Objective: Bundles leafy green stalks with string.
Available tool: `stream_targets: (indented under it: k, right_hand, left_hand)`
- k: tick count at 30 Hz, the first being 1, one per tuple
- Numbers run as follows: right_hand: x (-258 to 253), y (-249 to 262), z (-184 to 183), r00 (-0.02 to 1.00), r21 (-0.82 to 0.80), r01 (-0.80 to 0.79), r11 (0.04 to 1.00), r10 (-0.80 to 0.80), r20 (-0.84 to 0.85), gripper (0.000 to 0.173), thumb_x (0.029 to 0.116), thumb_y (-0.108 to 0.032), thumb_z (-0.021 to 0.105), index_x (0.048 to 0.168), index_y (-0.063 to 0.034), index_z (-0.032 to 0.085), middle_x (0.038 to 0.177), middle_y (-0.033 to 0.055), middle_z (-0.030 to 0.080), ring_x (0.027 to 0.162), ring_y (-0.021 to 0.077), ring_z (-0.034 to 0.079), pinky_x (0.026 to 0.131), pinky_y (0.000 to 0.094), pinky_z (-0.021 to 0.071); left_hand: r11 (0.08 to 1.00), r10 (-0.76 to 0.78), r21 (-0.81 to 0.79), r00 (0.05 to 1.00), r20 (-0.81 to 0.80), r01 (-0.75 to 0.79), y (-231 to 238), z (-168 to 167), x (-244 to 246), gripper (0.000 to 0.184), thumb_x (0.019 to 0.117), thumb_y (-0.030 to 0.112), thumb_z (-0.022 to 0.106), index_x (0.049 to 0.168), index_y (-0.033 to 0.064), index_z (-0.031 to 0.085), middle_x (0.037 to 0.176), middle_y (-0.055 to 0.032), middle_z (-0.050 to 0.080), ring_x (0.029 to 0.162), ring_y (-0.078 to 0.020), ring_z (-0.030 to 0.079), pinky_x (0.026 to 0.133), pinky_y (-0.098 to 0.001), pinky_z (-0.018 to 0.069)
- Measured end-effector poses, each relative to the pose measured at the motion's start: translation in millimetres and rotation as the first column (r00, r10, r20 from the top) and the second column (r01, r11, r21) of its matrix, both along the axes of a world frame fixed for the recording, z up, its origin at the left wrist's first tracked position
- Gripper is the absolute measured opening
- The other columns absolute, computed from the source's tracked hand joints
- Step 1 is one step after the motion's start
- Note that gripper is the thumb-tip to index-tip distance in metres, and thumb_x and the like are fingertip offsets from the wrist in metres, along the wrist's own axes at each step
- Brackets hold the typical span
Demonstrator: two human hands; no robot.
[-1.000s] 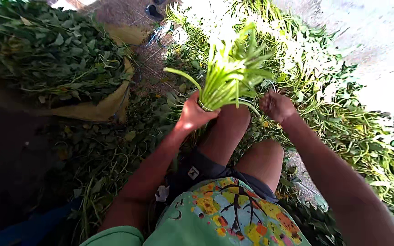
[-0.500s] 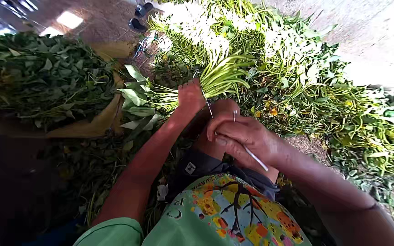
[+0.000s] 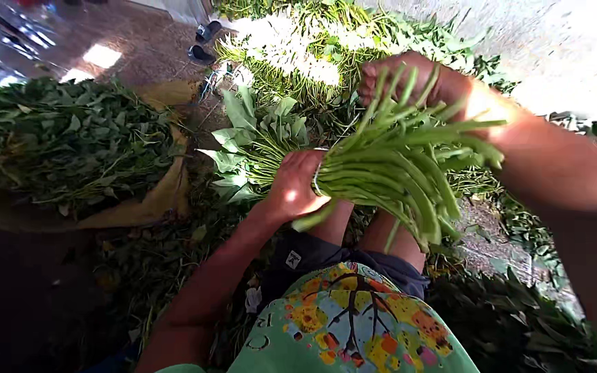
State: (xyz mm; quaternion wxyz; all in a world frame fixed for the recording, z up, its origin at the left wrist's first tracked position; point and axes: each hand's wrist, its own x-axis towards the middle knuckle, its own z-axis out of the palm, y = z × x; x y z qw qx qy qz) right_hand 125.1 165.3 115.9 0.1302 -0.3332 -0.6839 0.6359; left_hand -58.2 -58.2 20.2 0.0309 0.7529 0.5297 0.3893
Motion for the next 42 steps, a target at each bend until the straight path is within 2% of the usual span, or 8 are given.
stream_targets:
  k: [6, 10, 12, 16, 26, 35, 39, 42]
  right_hand:
    - [25, -113, -146, 0.785, -0.418, 0.171, 0.892, -0.380, -0.489, 0.036, 0.1091, -0.036, 0.031, 0.103, -0.0229, 0.064, 0.099, -0.0065, 0.072, 0.092, 0.0074, 0.069, 0.079, 0.0285, 0.0595]
    - [18, -180, -143, 0.916, 0.307, 0.168, 0.937, -0.033, -0.401, 0.032, 0.1068, -0.019, 0.043, 0.097, -0.0020, 0.068, 0.120, 0.0084, 0.070, 0.121, 0.0188, 0.063, 0.103, 0.0385, 0.0530]
    - [18, -194, -119, 0.992, 0.798, -0.030, 0.602, 0.117, -0.051, 0.021, 0.1016, -0.011, 0.056, 0.093, 0.0018, 0.071, 0.124, 0.0162, 0.069, 0.122, 0.0286, 0.065, 0.101, 0.0434, 0.0545]
    - [29, -190, -70, 0.888, 0.872, -0.459, 0.172, 0.133, 0.441, 0.021, 0.0816, 0.001, 0.074, 0.102, -0.0038, 0.073, 0.112, 0.0183, 0.068, 0.109, 0.0375, 0.065, 0.091, 0.0509, 0.0519]
    - [35, -173, -131, 0.871, 0.532, -0.425, 0.732, 0.171, 0.461, 0.032, 0.1107, -0.016, 0.044, 0.121, 0.0059, 0.065, 0.116, 0.0261, 0.067, 0.107, 0.0444, 0.067, 0.092, 0.0594, 0.0528]
    - [24, -241, -117, 0.882, 0.625, -0.260, 0.736, -0.083, 0.465, 0.020, 0.1072, -0.012, 0.051, 0.111, 0.0023, 0.066, 0.088, 0.0231, 0.067, 0.077, 0.0418, 0.071, 0.067, 0.0543, 0.0577]
    - [19, -240, -120, 0.919, 0.662, -0.243, 0.709, -0.051, 0.392, 0.019, 0.1059, -0.010, 0.053, 0.102, 0.0019, 0.067, 0.080, 0.0196, 0.066, 0.073, 0.0385, 0.071, 0.064, 0.0528, 0.0577]
    - [19, -240, -124, 0.943, 0.677, -0.215, 0.704, -0.029, 0.331, 0.016, 0.1029, -0.008, 0.056, 0.096, 0.0019, 0.066, 0.077, 0.0179, 0.065, 0.070, 0.0358, 0.069, 0.062, 0.0505, 0.0571]
  left_hand:
    - [0.908, 0.298, -0.395, 0.880, 0.371, -0.141, 24, 16, -19, 0.067, 0.0712, 0.021, 0.090, 0.127, -0.0002, 0.059, 0.113, -0.0125, 0.070, 0.105, -0.0156, 0.068, 0.096, -0.0388, 0.0566]
    - [0.698, 0.331, -0.660, 0.942, -0.048, -0.278, 45, 21, -6, 0.077, 0.0768, 0.027, 0.088, 0.140, 0.0005, 0.052, 0.126, -0.0249, 0.064, 0.117, -0.0404, 0.063, 0.099, -0.0634, 0.0488]
    - [0.651, 0.162, -0.703, 0.957, -0.241, -0.287, 45, 17, 9, 0.081, 0.0813, 0.025, 0.084, 0.148, 0.0002, 0.044, 0.131, -0.0275, 0.060, 0.119, -0.0452, 0.061, 0.097, -0.0646, 0.0481]
    - [0.736, -0.179, -0.671, 0.933, -0.311, -0.083, 18, -19, 36, 0.067, 0.0833, 0.025, 0.080, 0.138, -0.0046, 0.056, 0.123, -0.0299, 0.063, 0.110, -0.0471, 0.065, 0.088, -0.0653, 0.0511]
    - [0.590, -0.291, -0.801, 0.899, -0.327, -0.100, -33, -43, 54, 0.079, 0.0802, 0.020, 0.086, 0.146, -0.0031, 0.049, 0.140, -0.0271, 0.053, 0.122, -0.0448, 0.057, 0.098, -0.0615, 0.0447]
    - [0.223, -0.345, -0.897, 0.892, 0.293, 0.381, -4, -20, -4, 0.051, 0.0992, 0.006, 0.061, 0.148, -0.0029, 0.048, 0.141, -0.0202, 0.058, 0.126, -0.0241, 0.060, 0.108, -0.0390, 0.0471]
    - [0.205, -0.075, -0.946, 0.968, 0.240, 0.250, 19, -35, 18, 0.020, 0.1039, 0.011, 0.059, 0.118, 0.0039, 0.071, 0.103, -0.0096, 0.072, 0.085, -0.0118, 0.070, 0.083, -0.0315, 0.0585]
    - [0.231, -0.255, -0.951, 0.956, 0.143, 0.203, 33, -41, 41, 0.017, 0.0997, 0.006, 0.064, 0.113, 0.0036, 0.075, 0.107, -0.0135, 0.072, 0.099, -0.0228, 0.068, 0.092, -0.0444, 0.0517]
